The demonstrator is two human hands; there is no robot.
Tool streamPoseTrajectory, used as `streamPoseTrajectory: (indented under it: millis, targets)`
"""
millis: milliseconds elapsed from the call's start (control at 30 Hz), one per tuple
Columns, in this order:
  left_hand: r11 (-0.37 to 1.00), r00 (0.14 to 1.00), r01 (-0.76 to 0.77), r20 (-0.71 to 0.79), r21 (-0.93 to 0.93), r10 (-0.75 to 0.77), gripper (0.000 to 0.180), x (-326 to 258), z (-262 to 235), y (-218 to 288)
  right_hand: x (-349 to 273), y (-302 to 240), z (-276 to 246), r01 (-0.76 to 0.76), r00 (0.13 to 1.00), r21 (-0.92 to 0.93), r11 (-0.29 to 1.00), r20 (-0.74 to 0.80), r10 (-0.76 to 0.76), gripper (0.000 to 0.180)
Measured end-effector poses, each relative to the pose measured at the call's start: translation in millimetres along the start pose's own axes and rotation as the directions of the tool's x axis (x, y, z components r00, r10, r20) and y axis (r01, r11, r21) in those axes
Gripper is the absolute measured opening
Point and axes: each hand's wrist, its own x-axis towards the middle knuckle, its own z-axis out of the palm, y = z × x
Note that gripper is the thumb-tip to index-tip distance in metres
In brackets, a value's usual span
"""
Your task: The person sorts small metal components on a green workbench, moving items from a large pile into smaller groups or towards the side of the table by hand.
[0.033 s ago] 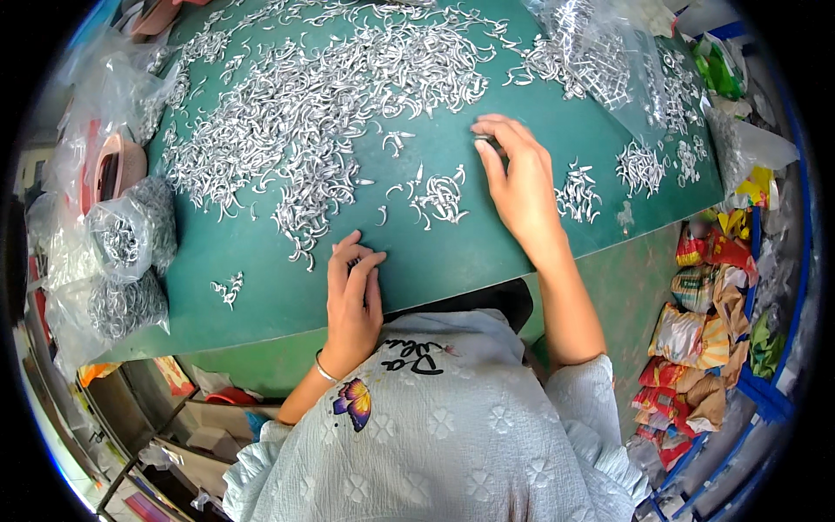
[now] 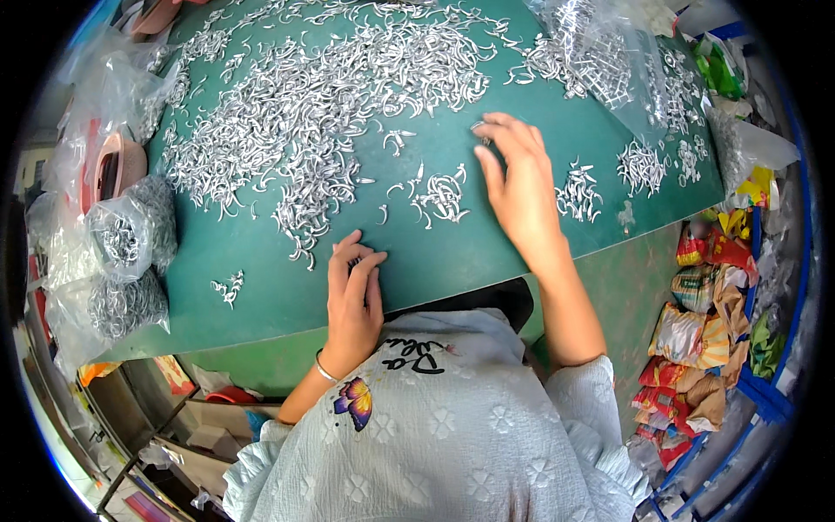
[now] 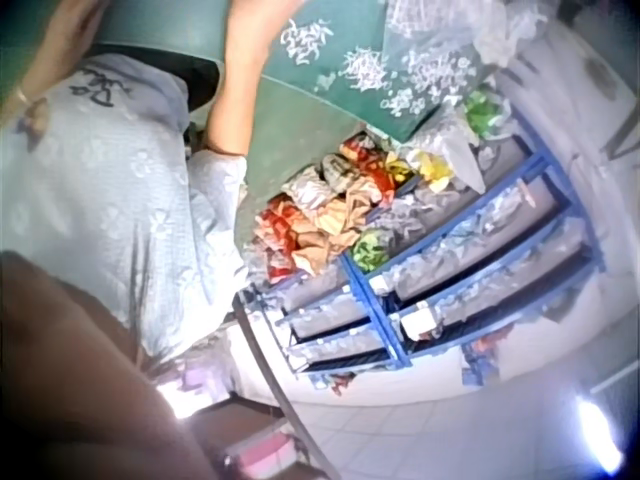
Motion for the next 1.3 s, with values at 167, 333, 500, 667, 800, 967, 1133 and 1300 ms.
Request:
streamPoseTrajectory:
  millis: [167, 333, 500, 667, 800, 967, 1133, 1300]
  targets:
    - [1.0, 1.0, -0.023, 0.016, 0.013, 0.022, 0.035, 0, 0, 0, -39, -31, 22, 0.24, 0.97, -0.179, 0.954, 0.092, -0.226, 0.024]
    - [0.999, 0.999, -0.034, 0.013, 0.013, 0.034, 0.035, 0, -1, 1, -37, -8, 29, 0.166, 0.986, 0.08, 0.983, 0.011, -0.168, 0.017]
    - [0.999, 0.999, -0.032, 0.005, 0.008, 0.032, 0.035, 1, 0, 0, -5, 11, 13, -0.341, 0.937, 0.437, 0.833, 0.081, 0.341, 0.012]
    - [0.999, 1.0, -0.031, 0.001, 0.007, 0.031, 0.035, -1, 0, -1, -12, 6, -5, 0.032, 0.994, 0.024, 0.999, -0.103, -0.03, 0.014]
    - [0.999, 0.999, -0.032, 0.003, 0.02, 0.032, 0.035, -3, 0, -3, -35, -11, -4, 0.152, 0.988, -0.078, 0.985, -0.004, -0.153, 0.02]
    - [1.0, 1.0, -0.021, 0.02, 0.021, 0.02, 0.035, -3, -1, 0, -60, -17, 19, 0.222, 0.975, -0.126, 0.967, 0.057, -0.216, 0.03]
    - [1.0, 1.0, 0.01, 0.002, 0.029, -0.01, 0.03, -4, -2, 2, -58, -25, 12, 0.194, 0.98, -0.187, 0.963, -0.003, -0.198, 0.028]
    - [1.0, 1.0, 0.018, -0.002, 0.025, -0.018, 0.029, -2, -3, 4, -52, -29, 30, 0.228, 0.974, -0.257, 0.939, 0.048, -0.223, 0.025]
